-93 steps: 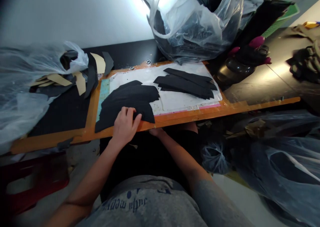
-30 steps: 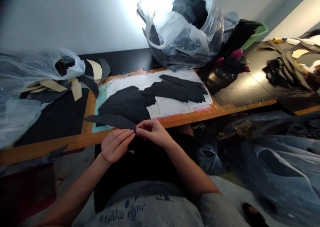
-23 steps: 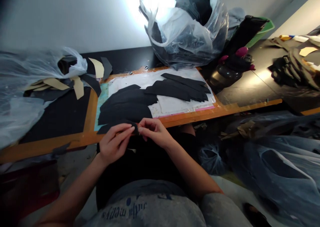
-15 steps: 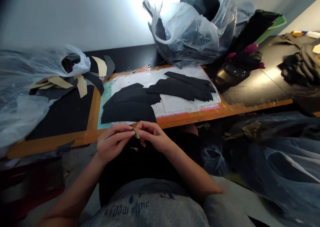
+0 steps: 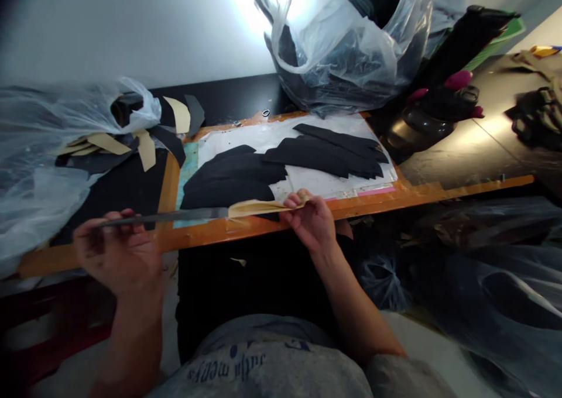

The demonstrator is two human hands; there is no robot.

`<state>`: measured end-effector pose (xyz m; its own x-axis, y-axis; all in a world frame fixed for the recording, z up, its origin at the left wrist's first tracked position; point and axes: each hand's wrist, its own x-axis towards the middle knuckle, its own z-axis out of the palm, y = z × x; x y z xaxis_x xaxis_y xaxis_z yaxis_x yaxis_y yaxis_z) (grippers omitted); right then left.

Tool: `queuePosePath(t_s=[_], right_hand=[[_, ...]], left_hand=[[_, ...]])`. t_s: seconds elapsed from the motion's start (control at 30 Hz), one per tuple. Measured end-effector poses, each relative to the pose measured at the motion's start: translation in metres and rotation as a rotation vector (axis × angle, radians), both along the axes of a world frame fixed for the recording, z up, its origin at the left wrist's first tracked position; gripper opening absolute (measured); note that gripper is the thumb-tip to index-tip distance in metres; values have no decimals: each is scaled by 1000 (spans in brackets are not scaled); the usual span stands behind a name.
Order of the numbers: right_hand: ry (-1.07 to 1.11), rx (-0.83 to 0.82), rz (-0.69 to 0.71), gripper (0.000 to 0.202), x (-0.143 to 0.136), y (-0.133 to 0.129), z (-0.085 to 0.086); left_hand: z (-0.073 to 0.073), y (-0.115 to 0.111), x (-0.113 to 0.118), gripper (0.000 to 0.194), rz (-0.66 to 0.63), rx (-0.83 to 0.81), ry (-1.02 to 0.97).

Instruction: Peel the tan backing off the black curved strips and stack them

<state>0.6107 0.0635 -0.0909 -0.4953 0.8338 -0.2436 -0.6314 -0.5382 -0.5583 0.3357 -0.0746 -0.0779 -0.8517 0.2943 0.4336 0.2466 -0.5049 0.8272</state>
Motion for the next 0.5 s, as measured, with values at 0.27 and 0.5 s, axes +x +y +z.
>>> queuePosePath(t_s=[0.27, 0.5], right_hand=[[-683, 433, 36, 22, 21, 4, 11], [-809, 1056, 230, 19, -21, -24, 42]], left_hand=[[21, 5, -19, 21, -3, -129, 85], [29, 17, 26, 36, -664, -591, 712]])
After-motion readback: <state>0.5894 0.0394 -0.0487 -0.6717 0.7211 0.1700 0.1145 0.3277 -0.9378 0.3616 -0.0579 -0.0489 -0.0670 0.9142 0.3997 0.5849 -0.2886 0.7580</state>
